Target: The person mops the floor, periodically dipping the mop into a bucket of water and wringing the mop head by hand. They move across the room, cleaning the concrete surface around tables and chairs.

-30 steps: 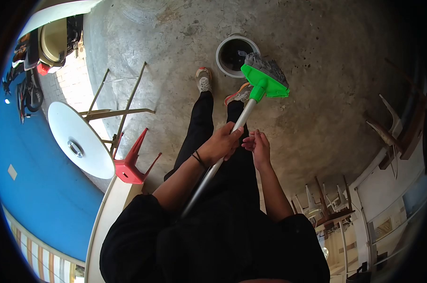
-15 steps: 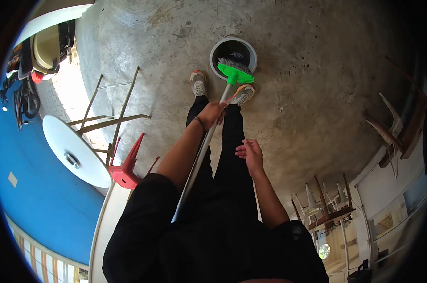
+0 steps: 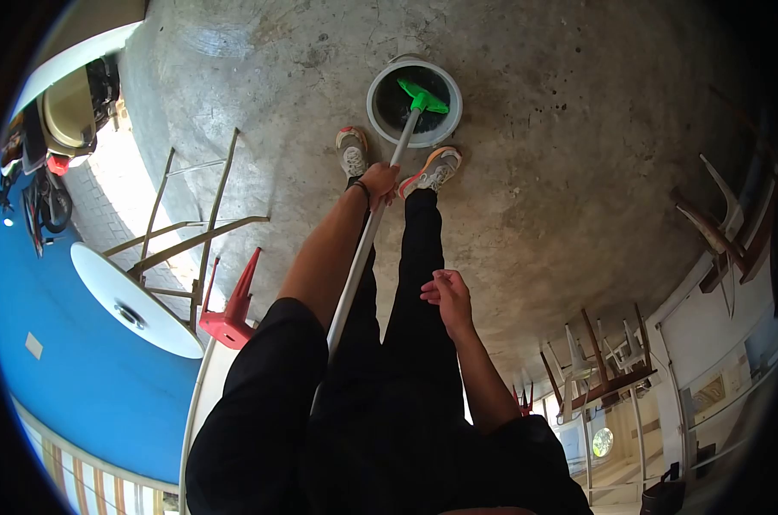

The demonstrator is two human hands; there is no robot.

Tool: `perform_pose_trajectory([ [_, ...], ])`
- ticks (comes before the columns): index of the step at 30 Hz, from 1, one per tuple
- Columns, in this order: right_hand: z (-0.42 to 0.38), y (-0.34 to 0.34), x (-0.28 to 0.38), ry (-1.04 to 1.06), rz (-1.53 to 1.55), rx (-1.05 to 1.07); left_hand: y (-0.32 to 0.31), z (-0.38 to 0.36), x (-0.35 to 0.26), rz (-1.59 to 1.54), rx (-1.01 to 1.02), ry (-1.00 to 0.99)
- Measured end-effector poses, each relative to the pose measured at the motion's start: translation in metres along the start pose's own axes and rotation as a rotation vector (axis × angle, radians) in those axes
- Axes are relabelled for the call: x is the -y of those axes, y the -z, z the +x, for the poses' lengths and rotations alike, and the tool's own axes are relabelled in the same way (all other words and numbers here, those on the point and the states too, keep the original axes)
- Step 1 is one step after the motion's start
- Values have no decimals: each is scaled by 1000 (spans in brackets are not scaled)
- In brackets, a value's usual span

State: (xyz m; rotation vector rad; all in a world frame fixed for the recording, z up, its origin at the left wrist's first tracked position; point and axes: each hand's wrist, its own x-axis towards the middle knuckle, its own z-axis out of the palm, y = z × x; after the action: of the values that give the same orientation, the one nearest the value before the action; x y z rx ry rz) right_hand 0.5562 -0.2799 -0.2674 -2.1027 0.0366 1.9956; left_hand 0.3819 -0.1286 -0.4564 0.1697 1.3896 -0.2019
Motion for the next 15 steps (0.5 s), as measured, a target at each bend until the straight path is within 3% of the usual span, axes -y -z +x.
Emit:
perform_pose_trajectory([
  [5,8,14,0,-9,4,-36,3,33,-55,45,-46,91],
  [8,11,19,-2,-6,-9,-43,9,60,-56,-57,-57,56],
  [14,12,12,6,26,7,-20,-2,-22,-7,165,12,-219],
  [15,12,9,8,36,-3,-6,-8,-50,-4,45,-15,-158],
])
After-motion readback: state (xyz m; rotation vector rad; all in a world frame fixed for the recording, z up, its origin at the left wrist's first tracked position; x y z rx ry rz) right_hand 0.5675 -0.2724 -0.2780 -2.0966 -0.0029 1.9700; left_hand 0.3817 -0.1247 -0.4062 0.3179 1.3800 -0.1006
